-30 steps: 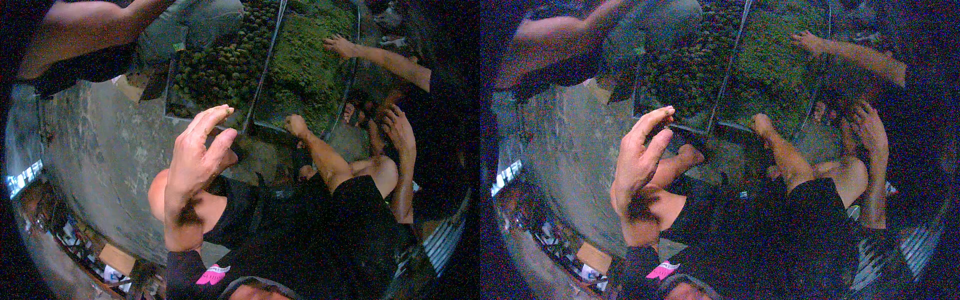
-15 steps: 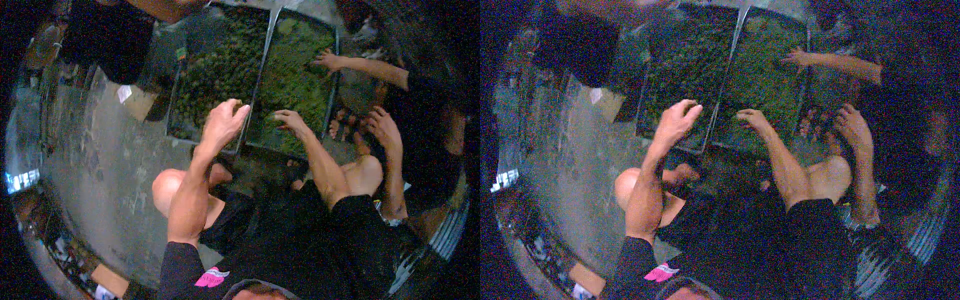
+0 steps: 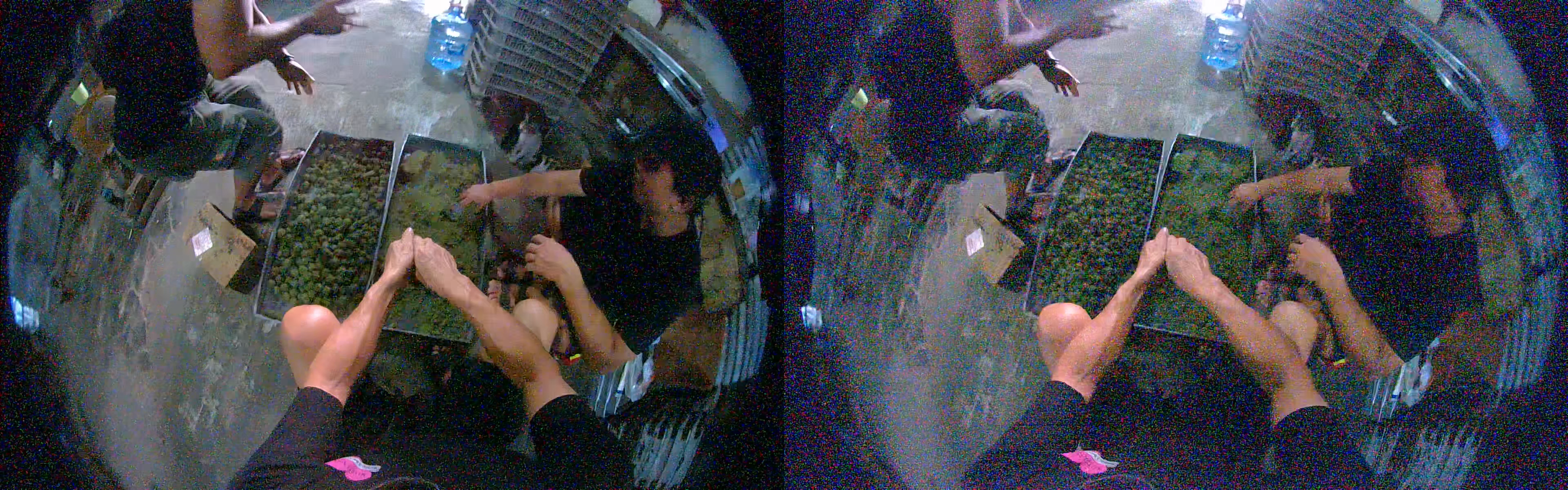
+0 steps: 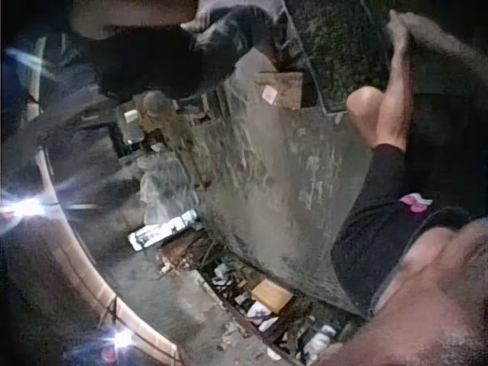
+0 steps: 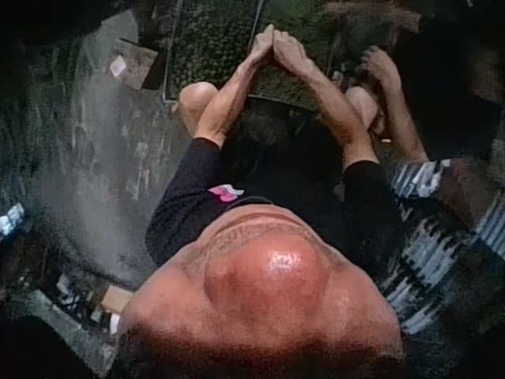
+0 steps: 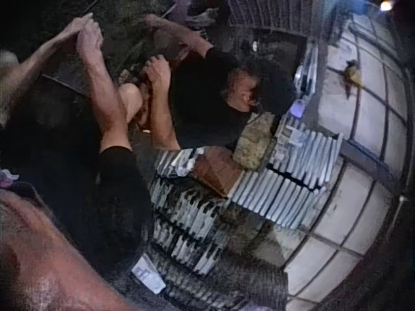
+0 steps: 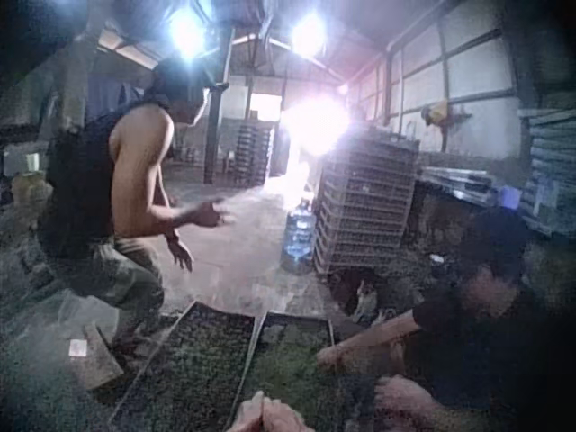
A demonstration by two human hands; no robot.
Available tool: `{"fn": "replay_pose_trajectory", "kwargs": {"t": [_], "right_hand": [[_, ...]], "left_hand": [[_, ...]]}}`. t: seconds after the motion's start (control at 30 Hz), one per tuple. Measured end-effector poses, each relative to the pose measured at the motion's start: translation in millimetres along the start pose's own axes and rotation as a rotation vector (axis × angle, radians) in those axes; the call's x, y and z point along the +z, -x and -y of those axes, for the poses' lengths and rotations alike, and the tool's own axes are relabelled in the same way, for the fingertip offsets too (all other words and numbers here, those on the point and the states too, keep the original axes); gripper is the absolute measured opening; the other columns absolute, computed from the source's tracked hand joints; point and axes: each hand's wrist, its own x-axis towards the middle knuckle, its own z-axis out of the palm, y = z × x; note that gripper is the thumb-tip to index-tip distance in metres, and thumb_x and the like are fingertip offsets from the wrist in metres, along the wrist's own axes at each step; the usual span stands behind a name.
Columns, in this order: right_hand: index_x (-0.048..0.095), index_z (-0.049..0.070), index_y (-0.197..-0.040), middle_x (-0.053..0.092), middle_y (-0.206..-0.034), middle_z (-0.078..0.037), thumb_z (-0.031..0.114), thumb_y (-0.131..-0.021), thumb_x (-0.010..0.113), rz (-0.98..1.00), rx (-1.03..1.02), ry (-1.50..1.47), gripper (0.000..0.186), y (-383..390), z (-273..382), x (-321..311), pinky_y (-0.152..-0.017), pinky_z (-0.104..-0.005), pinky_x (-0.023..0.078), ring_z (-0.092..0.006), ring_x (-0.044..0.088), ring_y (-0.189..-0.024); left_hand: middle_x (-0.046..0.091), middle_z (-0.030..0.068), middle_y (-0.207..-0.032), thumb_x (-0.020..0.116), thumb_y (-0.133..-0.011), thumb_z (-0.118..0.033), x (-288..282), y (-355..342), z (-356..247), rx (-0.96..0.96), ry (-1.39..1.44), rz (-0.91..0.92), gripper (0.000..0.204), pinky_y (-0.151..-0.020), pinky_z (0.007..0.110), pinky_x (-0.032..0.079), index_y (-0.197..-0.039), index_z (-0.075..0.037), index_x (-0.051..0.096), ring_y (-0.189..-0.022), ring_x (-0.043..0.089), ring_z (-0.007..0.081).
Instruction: The person peels small green fruits by hand and places the peels into a tray. The peeled fruits are placed into a separate tray. The task is performed while sitting on the floor.
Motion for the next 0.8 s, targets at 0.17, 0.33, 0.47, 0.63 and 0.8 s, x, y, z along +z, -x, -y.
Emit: {"fn": "replay_pose_trajectory", "kwargs": {"t": [0.17, 0.33, 0.47, 0.63, 0.8], "right_hand": [[0.057, -0.002, -0.087, 0.061, -0.079, -0.017, 0.010, -0.074, 0.054, 0.041, -0.158, -0.071, 0.018, -11, -15, -50, -0.060, -0.0390, 0.047, -0.0328, 0.060, -0.074], [0.061, 0.001, -0.092, 0.062, -0.073, -0.009, 0.025, -0.074, 0.061, 0.224, 0.389, -0.788, 0.030, 6, -51, -72, -0.059, -0.0327, 0.045, -0.0166, 0.058, -0.065], [0.063, 0.002, -0.093, 0.063, -0.084, -0.016, 0.028, -0.077, 0.059, -0.002, -0.022, -0.359, 0.031, 1, -12, -50, -0.069, -0.0353, 0.047, -0.0250, 0.061, -0.073], [0.045, 0.003, -0.119, 0.054, -0.101, -0.022, 0.013, -0.075, 0.055, -0.060, -0.259, -0.215, 0.045, 13, -10, -15, -0.083, -0.0407, 0.043, -0.0366, 0.052, -0.096], [0.052, -0.001, -0.097, 0.057, -0.088, -0.022, 0.011, -0.073, 0.053, 0.055, -0.080, -0.053, 0.027, 8, -12, -12, -0.074, -0.0444, 0.045, -0.0390, 0.055, -0.084]], "left_hand": [[0.061, 0.0201, -0.072, 0.038, -0.088, -0.044, 7, -21, 26, 0.304, -0.131, -0.085, 0.050, -0.062, 0.041, 0.043, -0.078, 0.000, 0.060, -0.069, 0.059, 0.0313], [0.058, 0.0202, -0.066, 0.041, -0.087, -0.039, 10, 6, -10, 0.389, 0.030, -0.041, 0.046, -0.049, 0.039, 0.043, -0.072, -0.001, 0.060, -0.055, 0.057, 0.0283], [0.051, 0.0137, -0.054, 0.035, -0.090, -0.043, 1, -10, 36, 0.428, -0.119, -0.109, 0.052, -0.047, 0.037, 0.044, -0.079, 0.002, 0.057, -0.051, 0.056, 0.0220], [0.055, 0.0121, -0.063, 0.030, -0.092, -0.045, 5, 11, 4, 0.135, 0.245, -0.059, 0.055, -0.049, 0.037, 0.042, -0.075, 0.000, 0.057, -0.052, 0.054, 0.0231], [0.056, 0.0254, -0.075, 0.038, -0.090, -0.037, 10, -7, 31, 0.396, -0.083, -0.057, 0.045, -0.060, 0.044, 0.040, -0.076, 0.003, 0.056, -0.068, 0.055, 0.0393]]}}
